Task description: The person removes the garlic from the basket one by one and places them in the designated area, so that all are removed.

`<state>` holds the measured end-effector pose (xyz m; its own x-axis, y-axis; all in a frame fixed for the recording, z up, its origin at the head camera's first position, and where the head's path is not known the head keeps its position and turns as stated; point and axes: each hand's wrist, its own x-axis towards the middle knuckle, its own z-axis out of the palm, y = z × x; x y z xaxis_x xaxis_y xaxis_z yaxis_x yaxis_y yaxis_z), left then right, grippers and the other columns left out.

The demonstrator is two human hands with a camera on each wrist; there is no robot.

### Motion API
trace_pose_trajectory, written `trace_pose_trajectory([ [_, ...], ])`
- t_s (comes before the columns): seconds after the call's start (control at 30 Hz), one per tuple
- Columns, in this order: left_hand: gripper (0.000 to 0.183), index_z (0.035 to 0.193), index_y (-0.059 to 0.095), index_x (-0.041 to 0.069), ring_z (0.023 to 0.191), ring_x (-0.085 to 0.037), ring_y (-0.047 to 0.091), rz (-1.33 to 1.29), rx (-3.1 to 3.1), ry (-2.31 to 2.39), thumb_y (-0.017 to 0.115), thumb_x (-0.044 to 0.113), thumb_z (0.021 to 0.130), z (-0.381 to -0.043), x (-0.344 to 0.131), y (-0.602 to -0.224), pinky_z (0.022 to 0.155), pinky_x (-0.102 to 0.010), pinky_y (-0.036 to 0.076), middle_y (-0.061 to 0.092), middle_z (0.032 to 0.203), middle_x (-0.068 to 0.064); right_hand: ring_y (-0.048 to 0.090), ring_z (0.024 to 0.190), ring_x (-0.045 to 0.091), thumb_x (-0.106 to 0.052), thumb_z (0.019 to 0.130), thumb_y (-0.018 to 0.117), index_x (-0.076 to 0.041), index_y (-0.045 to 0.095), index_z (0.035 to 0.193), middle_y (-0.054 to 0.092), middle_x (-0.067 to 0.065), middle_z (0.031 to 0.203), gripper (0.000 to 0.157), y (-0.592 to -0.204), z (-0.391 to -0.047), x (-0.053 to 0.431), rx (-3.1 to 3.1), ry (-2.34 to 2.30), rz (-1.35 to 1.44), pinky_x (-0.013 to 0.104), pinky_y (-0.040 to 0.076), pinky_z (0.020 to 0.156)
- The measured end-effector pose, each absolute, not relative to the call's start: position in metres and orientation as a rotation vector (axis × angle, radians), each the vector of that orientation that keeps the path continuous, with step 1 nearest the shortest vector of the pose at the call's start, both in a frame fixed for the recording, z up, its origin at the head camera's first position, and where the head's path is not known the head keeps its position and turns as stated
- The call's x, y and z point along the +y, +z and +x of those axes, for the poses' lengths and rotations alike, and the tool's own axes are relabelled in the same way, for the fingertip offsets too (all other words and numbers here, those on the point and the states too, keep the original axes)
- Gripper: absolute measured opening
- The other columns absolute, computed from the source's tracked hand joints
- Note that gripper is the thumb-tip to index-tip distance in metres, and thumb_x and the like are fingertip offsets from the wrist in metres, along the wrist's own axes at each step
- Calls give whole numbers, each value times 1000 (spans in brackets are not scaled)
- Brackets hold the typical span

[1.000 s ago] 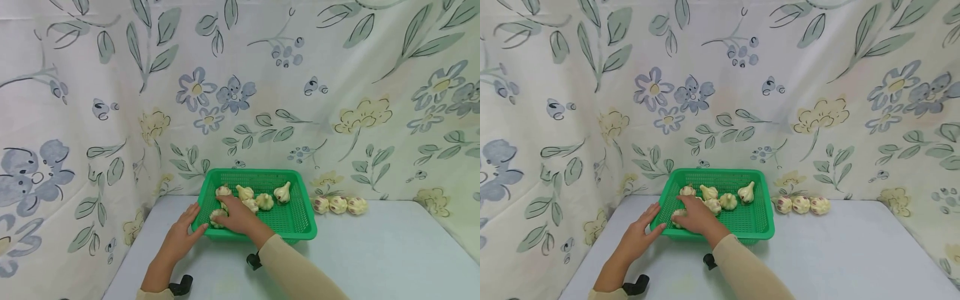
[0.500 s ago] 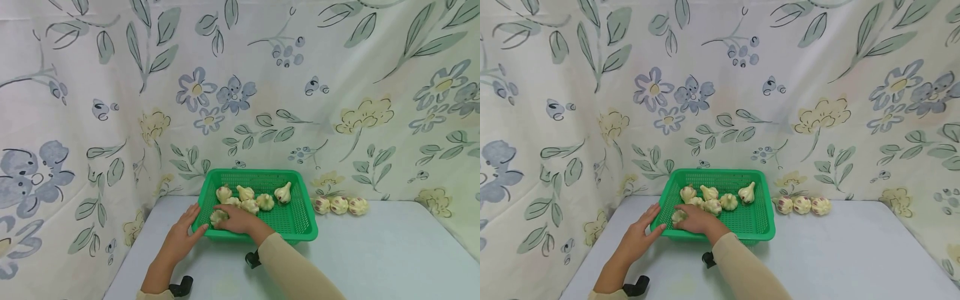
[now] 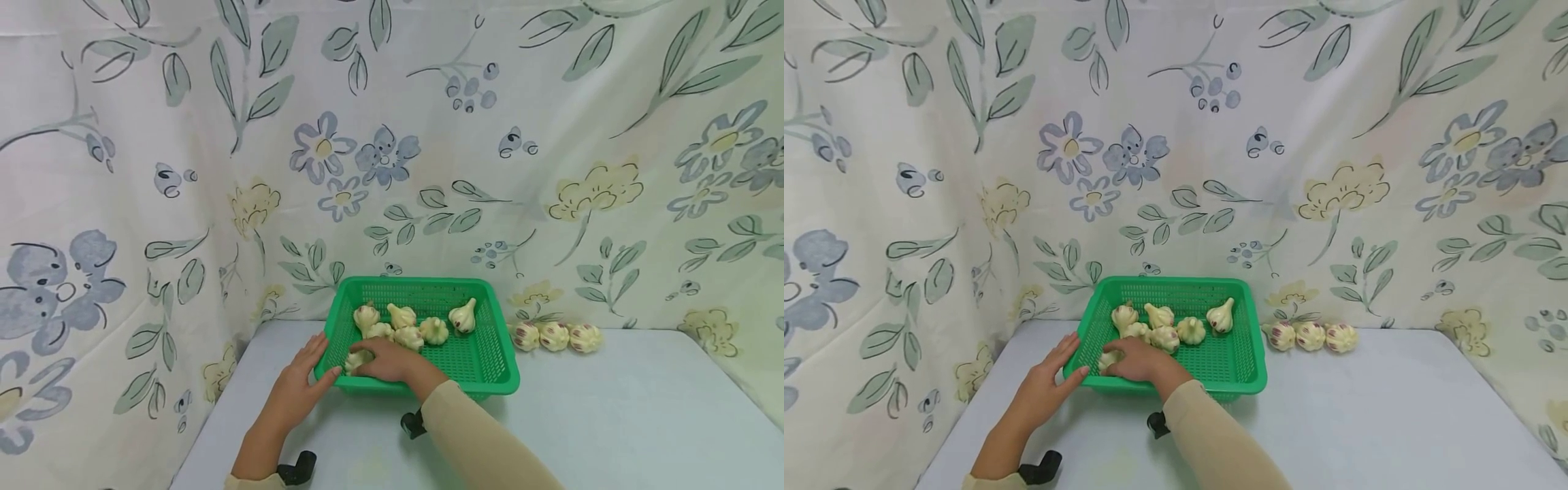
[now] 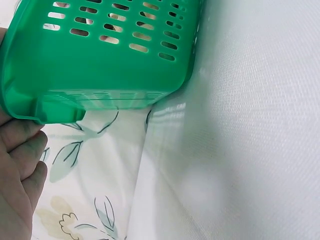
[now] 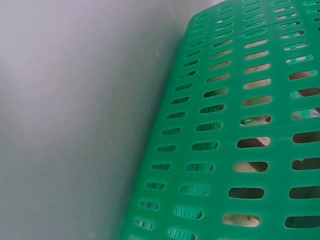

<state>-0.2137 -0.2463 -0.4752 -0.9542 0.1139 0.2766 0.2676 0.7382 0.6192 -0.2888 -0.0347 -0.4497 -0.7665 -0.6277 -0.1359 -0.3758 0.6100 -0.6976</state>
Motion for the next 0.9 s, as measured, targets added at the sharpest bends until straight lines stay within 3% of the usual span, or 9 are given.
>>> trace_pose_trajectory([
  [0.33,72,152,38,13,149,-30,26,-293,-2724,-1030,61,49,95,-213,-244,-472,117,-57,27,30,161,-2,58,119,22,-42,94,63,-18,62,128,62,1,129,41,-453,-290,-33,2464,-916,-755,43,49,98],
  [0.57,74,153,38,13,149,-30,25,-291,-2729,-1025,59,54,94,-213,-245,-473,117,-57,25,29,161,-2,55,128,21,-42,96,59,-25,63,132,61,-4,135,40,-452,-289,-33,2444,-860,-773,44,46,103],
  [0.9,73,152,39,12,149,-29,26,-302,-2716,-1006,59,53,94,-214,-245,-473,117,-57,26,31,160,-5,58,122,21,-42,96,60,-20,66,122,63,-2,129,34,-450,-288,-32,2422,-887,-756,42,48,100],
])
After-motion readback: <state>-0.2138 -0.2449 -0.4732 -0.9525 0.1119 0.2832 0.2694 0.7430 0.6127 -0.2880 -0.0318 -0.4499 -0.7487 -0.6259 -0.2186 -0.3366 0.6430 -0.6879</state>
